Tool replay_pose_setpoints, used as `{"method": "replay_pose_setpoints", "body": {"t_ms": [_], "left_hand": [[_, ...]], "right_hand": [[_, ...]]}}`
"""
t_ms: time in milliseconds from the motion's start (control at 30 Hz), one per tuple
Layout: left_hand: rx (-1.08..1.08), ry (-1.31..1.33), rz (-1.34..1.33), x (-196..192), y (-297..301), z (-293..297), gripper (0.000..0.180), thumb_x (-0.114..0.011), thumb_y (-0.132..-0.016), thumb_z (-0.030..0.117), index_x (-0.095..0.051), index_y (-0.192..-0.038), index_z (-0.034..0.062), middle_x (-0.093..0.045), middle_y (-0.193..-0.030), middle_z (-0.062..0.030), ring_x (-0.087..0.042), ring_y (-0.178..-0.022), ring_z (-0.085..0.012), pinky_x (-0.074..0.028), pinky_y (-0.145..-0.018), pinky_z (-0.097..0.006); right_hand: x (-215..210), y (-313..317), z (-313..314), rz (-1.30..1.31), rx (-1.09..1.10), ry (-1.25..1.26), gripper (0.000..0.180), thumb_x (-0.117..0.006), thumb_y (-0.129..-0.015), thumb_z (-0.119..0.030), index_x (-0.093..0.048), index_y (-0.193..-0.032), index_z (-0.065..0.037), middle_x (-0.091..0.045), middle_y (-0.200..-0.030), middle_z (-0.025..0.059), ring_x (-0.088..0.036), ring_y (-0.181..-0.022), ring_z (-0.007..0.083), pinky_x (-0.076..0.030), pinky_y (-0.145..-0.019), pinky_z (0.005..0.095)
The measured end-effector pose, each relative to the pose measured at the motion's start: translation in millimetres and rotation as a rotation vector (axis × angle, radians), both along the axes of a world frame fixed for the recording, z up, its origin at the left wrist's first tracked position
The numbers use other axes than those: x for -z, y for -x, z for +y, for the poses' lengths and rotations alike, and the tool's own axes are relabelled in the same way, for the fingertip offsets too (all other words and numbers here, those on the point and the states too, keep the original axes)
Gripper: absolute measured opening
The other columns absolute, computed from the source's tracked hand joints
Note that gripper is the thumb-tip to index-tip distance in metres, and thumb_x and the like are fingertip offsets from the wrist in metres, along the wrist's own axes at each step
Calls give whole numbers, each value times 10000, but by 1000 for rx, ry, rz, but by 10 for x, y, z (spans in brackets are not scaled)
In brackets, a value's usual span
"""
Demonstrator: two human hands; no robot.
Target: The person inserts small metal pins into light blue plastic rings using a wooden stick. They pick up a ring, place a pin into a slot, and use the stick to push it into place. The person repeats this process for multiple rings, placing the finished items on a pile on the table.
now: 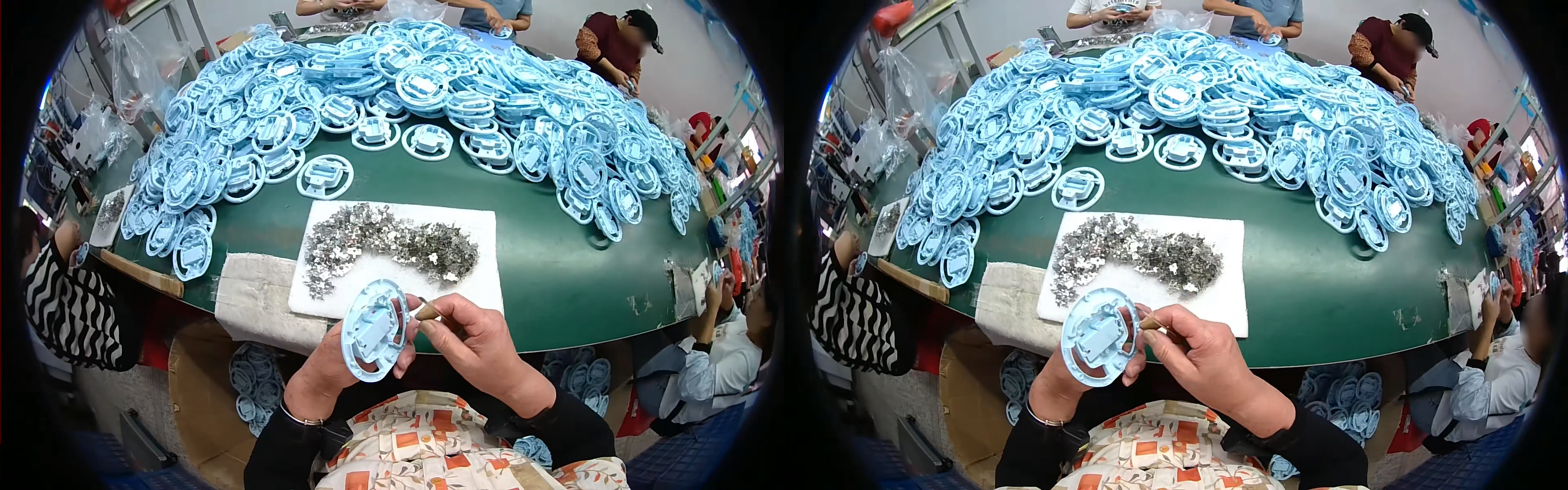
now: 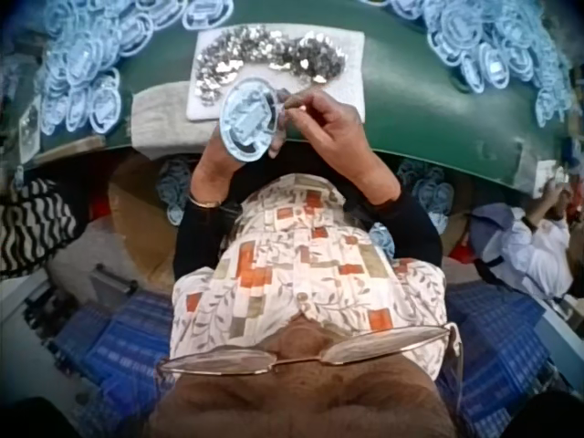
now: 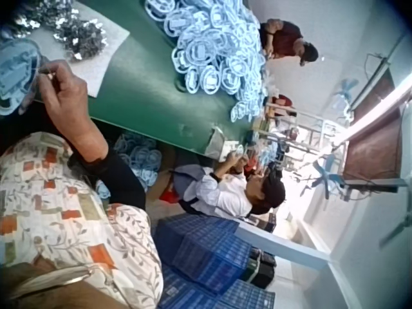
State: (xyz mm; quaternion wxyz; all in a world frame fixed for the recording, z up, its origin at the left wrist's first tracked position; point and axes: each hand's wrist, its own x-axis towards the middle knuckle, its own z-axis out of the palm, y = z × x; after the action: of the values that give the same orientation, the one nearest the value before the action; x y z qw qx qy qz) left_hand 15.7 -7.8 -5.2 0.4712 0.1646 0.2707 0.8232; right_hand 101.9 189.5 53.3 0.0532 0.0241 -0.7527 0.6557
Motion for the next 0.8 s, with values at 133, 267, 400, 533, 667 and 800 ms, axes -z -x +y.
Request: {"method": "replay_pose_setpoints", "body": {"t_ms": [133, 267, 400, 533, 667, 800], "left_hand": [[24, -68, -21, 27, -38, 18, 558, -515, -1058, 334, -432, -1487, -13, -662, -979, -177, -669, -820, -243, -567, -705, -348], [18, -24, 22, -19, -77, 6, 492, -486, -1079, 309, -458, -1456, -6, -673, -969, -180, -677, -813, -236, -568, -709, -336], [42, 55, 17, -37, -99, -14, 478, -467, -1092, 352, -487, -1406, -8, -693, -962, -176, -692, -829, -220, -576, -725, -320], [50, 79, 2, -19, -87, -130, 532, -435, -1092, 325, -421, -1476, -43, -666, -1034, -193, -688, -845, -247, -576, -717, -319], [-46, 78, -242, -26, -95, -730, 783, -551, -993, 465, -380, -1510, -97, -624, -1121, -298, -680, -771, -400, -568, -595, -415], [-376, 327, -189, 72, -154, -1979, 722, -530, -985, 463, -444, -1454, -79, -658, -1099, -267, -684, -755, -390, -566, -593, -429]], "right_hand": [[-18, 42, -45, -100, -57, 82, 120, -650, -1012, -80, -611, -1069, 18, -740, -773, 72, -742, -741, 115, -549, -646, 232], [-29, 84, -2, -150, -9, -130, 149, -723, -963, -120, -634, -987, -2, -657, -676, 31, -584, -593, 44, -456, -566, 226], [59, 145, 7, -212, 46, -63, 189, -773, -923, -145, -643, -901, -10, -547, -607, -10, -410, -556, 38, -368, -525, 256], [69, 177, 4, -228, 10, -136, 198, -774, -925, -153, -633, -911, -15, -551, -639, -5, -448, -590, 42, -391, -539, 256], [110, 87, 52, -117, -5, -141, 194, -665, -1014, -194, -640, -1007, -2, -569, -670, 21, -488, -604, 71, -421, -563, 263], [135, -76, 316, -69, 89, -133, 214, -551, -1076, -194, -657, -1069, -8, -582, -705, 22, -526, -641, 79, -441, -603, 259]]}}
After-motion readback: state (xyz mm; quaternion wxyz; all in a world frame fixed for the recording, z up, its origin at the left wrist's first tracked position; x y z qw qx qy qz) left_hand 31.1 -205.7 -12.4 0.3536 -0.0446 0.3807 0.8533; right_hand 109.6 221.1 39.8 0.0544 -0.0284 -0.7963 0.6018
